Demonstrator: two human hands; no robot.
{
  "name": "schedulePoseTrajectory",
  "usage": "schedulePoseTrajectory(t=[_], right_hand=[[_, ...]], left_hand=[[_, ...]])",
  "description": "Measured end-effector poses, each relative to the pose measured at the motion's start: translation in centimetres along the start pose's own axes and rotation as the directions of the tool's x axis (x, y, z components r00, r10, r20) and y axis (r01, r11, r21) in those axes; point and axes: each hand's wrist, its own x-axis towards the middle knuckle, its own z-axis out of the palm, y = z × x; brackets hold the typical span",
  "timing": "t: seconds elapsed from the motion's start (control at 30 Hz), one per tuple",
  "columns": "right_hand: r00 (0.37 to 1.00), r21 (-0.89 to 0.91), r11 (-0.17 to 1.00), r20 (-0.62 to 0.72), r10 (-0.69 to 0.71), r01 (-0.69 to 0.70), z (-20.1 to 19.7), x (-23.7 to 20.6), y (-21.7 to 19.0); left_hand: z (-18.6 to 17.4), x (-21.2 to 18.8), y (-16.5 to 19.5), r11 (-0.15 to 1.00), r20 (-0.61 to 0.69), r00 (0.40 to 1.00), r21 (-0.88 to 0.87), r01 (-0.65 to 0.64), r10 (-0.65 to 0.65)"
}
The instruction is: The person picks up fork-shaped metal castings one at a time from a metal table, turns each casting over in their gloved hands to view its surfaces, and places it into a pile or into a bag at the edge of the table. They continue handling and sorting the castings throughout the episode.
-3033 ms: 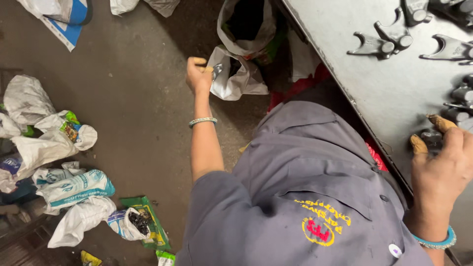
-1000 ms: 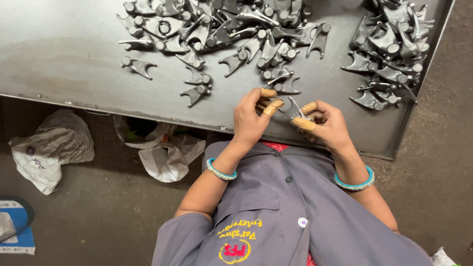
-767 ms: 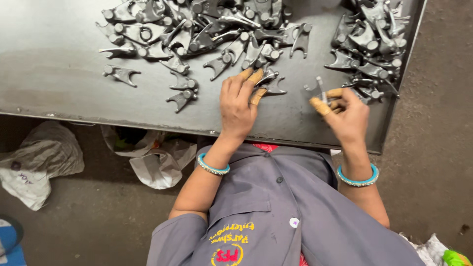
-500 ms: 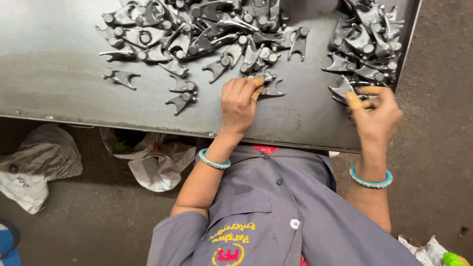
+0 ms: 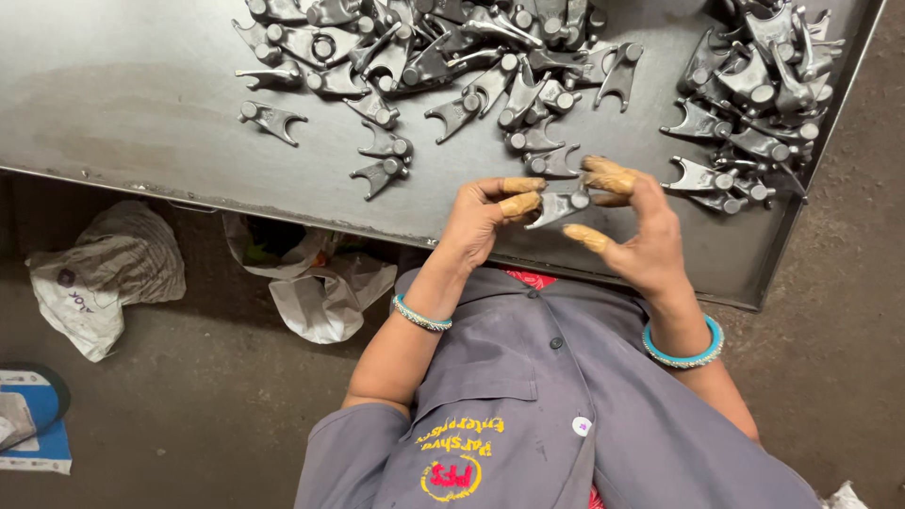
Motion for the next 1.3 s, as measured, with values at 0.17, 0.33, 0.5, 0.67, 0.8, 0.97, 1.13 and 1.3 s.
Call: schedulePoseTrajectory(t=[0.17,0.33,0.5,0.67,0.8,0.97,1.13,1.3], right_hand=[[0.984,0.098,0.988,0.146,0.102,-0.117,0.5,-0.6,1.8],[0.861,0.665,0.561,0.275,0.428,-0.492,2.1,-2.2,6.0],[0.711,0.81,0.18,0.354,0.608,-0.558,3.5,-3.8,8.2],[0.641,0.816,0.048,0.414,0.646,-0.576,3.9,-4.3,8.8],[0.623,0.814,0.009,0.437,0.648,-0.581,3.8,-4.1,8.7],[0.646,0.798,0.056,0.442,0.623,-0.6,3.3,-4.0,8.0],[0.701,0.598,0.37,0.558,0.444,-0.711,1.2,-2.2,7.0],[0.787,0.324,0.751,0.467,0.403,-0.576,-2.1,2.2,5.0]], left_hand=[[-0.7,0.1,-0.2,0.998,0.059,0.996,0.008,0.066,-0.067],[-0.5,0.0,-0.7,0.981,0.137,0.982,-0.128,0.145,-0.128],[-0.1,-0.8,-0.9,0.972,0.141,0.974,-0.129,0.195,-0.177],[0.2,-1.2,-0.5,0.976,0.145,0.974,-0.11,0.188,-0.171],[0.2,-1.3,-0.5,0.982,0.137,0.978,-0.083,0.169,-0.156],[0.3,-1.3,-0.4,0.995,0.108,0.989,0.009,0.102,-0.102],[1.1,-2.0,1.6,0.662,0.003,0.949,0.716,-0.221,0.314],[2.6,-2.7,4.3,0.182,0.133,0.792,0.938,-0.295,0.596]])
